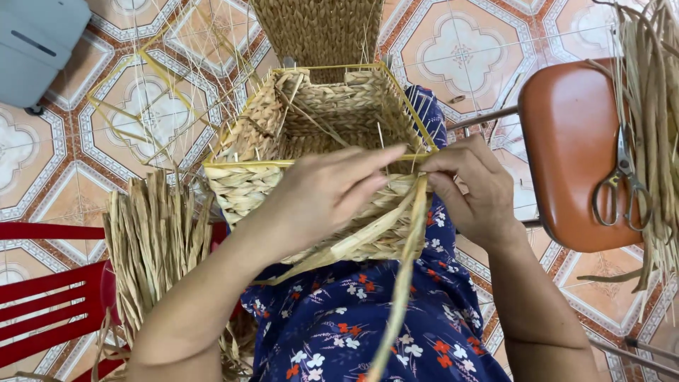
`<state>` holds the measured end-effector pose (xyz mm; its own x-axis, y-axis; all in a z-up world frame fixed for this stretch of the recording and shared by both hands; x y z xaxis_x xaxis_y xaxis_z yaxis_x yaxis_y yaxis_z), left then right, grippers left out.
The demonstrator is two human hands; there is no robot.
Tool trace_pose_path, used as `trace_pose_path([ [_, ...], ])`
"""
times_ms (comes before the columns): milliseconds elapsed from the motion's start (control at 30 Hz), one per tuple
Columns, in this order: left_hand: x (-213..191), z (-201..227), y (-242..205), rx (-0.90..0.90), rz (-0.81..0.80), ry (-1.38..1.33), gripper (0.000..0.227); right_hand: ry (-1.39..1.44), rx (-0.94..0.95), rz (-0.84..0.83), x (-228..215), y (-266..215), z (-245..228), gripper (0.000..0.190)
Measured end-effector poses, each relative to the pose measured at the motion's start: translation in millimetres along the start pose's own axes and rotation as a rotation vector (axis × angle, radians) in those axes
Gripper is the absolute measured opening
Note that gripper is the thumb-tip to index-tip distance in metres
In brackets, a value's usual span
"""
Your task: The person weaves dried plant fiber strips around the wire frame and rim of a basket by hand.
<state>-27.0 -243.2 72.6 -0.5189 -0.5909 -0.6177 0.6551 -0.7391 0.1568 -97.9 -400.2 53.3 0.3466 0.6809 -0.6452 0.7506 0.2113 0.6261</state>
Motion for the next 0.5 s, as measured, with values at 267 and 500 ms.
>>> trace_pose_path([
  [267, 39, 3, 15, -0.002, 0.065, -0.068, 0.018, 0.207, 0.314, 0.053, 5, -13, 31, 0.01],
  [500, 12, 47, -33, 0.345, 0.333, 0.089, 0.025, -0.061, 0.067, 0.076, 3, 12, -17, 0.015],
])
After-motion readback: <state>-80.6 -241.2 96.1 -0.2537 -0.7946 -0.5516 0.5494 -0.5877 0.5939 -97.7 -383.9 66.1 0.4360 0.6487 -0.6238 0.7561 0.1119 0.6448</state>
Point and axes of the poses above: each hand's wrist, its own y-axis towards the middle knuckle, its own x-axis out of the palm, z = x × y, the point moved 9 cm from there along y, towards the middle knuckle, and after that the axes turned 9 degrees about -x, right-handed, at the moved point
